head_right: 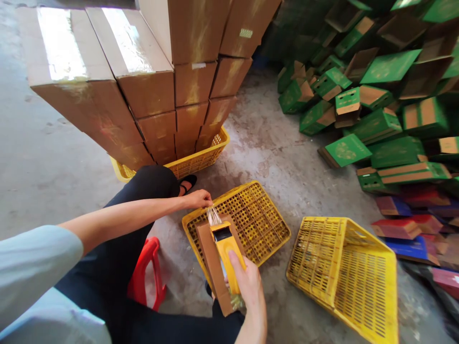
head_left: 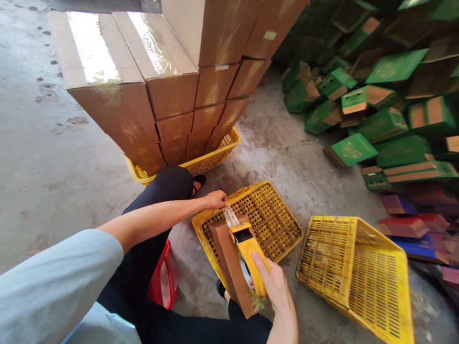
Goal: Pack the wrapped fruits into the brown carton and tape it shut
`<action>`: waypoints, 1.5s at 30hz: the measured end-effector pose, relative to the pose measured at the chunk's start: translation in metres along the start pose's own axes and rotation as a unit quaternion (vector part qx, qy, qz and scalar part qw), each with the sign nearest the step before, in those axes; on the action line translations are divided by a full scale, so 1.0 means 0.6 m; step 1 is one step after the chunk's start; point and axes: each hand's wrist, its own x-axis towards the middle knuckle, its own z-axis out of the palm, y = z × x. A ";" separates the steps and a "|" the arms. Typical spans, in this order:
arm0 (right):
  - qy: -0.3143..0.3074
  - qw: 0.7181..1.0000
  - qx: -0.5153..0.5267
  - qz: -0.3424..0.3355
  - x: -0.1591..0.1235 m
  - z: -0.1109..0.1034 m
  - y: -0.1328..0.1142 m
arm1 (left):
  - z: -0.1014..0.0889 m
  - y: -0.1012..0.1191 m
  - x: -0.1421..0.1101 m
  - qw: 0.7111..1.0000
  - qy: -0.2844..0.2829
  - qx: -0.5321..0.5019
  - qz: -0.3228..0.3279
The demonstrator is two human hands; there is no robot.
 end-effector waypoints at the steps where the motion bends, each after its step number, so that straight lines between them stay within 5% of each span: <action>1: -0.004 1.000 0.000 0.003 0.004 -0.001 0.002 | 0.001 -0.001 0.000 1.000 0.000 0.007 -0.002; 36: 0.021 0.999 0.028 -0.014 -0.015 0.004 0.010 | 0.101 -0.011 -0.008 0.998 -0.045 0.043 0.003; 45: 0.003 0.999 0.047 -0.005 -0.015 -0.005 0.026 | 0.101 0.001 -0.024 0.999 0.013 0.037 0.027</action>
